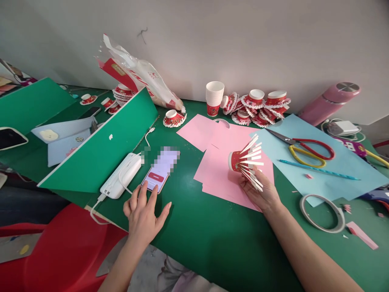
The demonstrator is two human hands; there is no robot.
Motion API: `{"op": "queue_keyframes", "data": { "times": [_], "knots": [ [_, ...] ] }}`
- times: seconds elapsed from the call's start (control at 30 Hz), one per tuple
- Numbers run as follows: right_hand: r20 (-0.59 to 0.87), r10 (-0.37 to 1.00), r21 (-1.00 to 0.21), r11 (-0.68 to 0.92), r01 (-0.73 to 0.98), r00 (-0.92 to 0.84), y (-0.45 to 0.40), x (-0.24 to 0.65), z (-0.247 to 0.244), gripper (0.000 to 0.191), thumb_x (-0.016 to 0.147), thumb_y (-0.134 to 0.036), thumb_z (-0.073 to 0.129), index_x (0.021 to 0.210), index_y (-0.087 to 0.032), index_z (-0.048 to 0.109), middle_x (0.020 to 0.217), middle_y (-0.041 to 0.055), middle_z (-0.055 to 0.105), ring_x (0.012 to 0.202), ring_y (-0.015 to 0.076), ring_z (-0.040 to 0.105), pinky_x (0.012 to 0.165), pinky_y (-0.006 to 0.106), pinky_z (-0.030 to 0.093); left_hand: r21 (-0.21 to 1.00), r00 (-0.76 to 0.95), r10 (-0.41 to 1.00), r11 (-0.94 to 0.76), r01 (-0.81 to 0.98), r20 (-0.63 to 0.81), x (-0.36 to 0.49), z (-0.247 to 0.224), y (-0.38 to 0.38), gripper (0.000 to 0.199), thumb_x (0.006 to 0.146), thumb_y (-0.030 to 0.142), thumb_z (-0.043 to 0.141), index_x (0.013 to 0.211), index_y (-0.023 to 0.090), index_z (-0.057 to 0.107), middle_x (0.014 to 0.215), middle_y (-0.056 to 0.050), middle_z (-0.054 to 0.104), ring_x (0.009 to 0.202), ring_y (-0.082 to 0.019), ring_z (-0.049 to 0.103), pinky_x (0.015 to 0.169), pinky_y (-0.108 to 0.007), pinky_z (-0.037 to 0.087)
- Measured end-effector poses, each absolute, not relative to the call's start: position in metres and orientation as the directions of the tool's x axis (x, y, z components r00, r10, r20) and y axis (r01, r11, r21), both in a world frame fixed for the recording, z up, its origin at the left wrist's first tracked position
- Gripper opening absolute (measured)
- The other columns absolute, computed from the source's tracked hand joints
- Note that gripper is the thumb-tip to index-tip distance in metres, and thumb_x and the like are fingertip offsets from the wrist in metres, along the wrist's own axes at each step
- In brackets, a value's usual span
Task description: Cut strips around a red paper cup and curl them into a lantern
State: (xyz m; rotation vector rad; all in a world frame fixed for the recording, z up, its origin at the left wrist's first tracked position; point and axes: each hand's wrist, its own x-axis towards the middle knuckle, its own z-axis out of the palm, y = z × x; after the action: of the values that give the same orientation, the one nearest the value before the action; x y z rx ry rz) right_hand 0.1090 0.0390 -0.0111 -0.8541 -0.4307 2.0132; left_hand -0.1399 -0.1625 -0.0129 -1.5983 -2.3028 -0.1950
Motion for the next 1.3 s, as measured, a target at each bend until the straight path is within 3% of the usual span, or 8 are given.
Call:
{"op": "queue_keyframes", "data": {
  "times": [0.47, 0.73, 1.1, 1.3],
  "knots": [
    [-0.398, 0.843, -0.612, -0.538, -0.58, -0.362, 0.038, 0.107, -0.008, 0.005, 0.074, -0.024, 0.066, 0.077, -0.021, 0.068, 0.08, 0.0005, 0.073, 0.073, 0.014, 0.069, 0.069, 0.022, 0.058, -0.08, -0.319, 0.896, 0.359, 0.93, 0.308, -0.142, -0.013, -0.156, 0.05, 0.082, 0.046, 0.045, 0.115, 0.012, 0.06, 0.132, -0.024, 0.048, 0.121, -0.04, 0.04, 0.088, -0.052, 0.029],
    [-0.356, 0.857, -0.636, -0.514, -0.576, -0.372, 0.038, 0.109, -0.013, 0.019, 0.073, -0.026, 0.069, 0.09, -0.018, 0.067, 0.084, 0.0028, 0.073, 0.074, 0.014, 0.069, 0.067, 0.019, 0.057, -0.054, -0.333, 0.887, 0.368, 0.928, 0.319, -0.143, -0.01, -0.155, 0.05, 0.083, 0.046, 0.042, 0.117, 0.013, 0.058, 0.132, -0.024, 0.047, 0.121, -0.038, 0.04, 0.089, -0.051, 0.029],
    [-0.382, 0.847, -0.611, -0.531, -0.587, -0.369, 0.038, 0.108, -0.006, 0.016, 0.072, -0.024, 0.07, 0.087, -0.02, 0.069, 0.083, 0.0027, 0.073, 0.074, 0.0172, 0.07, 0.064, 0.024, 0.059, -0.037, -0.312, 0.897, 0.34, 0.94, 0.312, -0.15, -0.01, -0.152, 0.049, 0.081, 0.046, 0.046, 0.118, 0.016, 0.057, 0.132, -0.022, 0.048, 0.121, -0.04, 0.039, 0.088, -0.053, 0.03],
    [-0.397, 0.84, -0.61, -0.543, -0.578, -0.37, 0.038, 0.109, -0.009, 0.017, 0.071, -0.025, 0.07, 0.087, -0.018, 0.068, 0.078, 0.0016, 0.073, 0.068, 0.0138, 0.069, 0.062, 0.019, 0.058, -0.008, -0.351, 0.871, 0.376, 0.926, 0.343, -0.144, -0.001, -0.148, 0.048, 0.083, 0.045, 0.044, 0.117, 0.014, 0.056, 0.132, -0.023, 0.048, 0.121, -0.038, 0.039, 0.089, -0.053, 0.03]
  ]
}}
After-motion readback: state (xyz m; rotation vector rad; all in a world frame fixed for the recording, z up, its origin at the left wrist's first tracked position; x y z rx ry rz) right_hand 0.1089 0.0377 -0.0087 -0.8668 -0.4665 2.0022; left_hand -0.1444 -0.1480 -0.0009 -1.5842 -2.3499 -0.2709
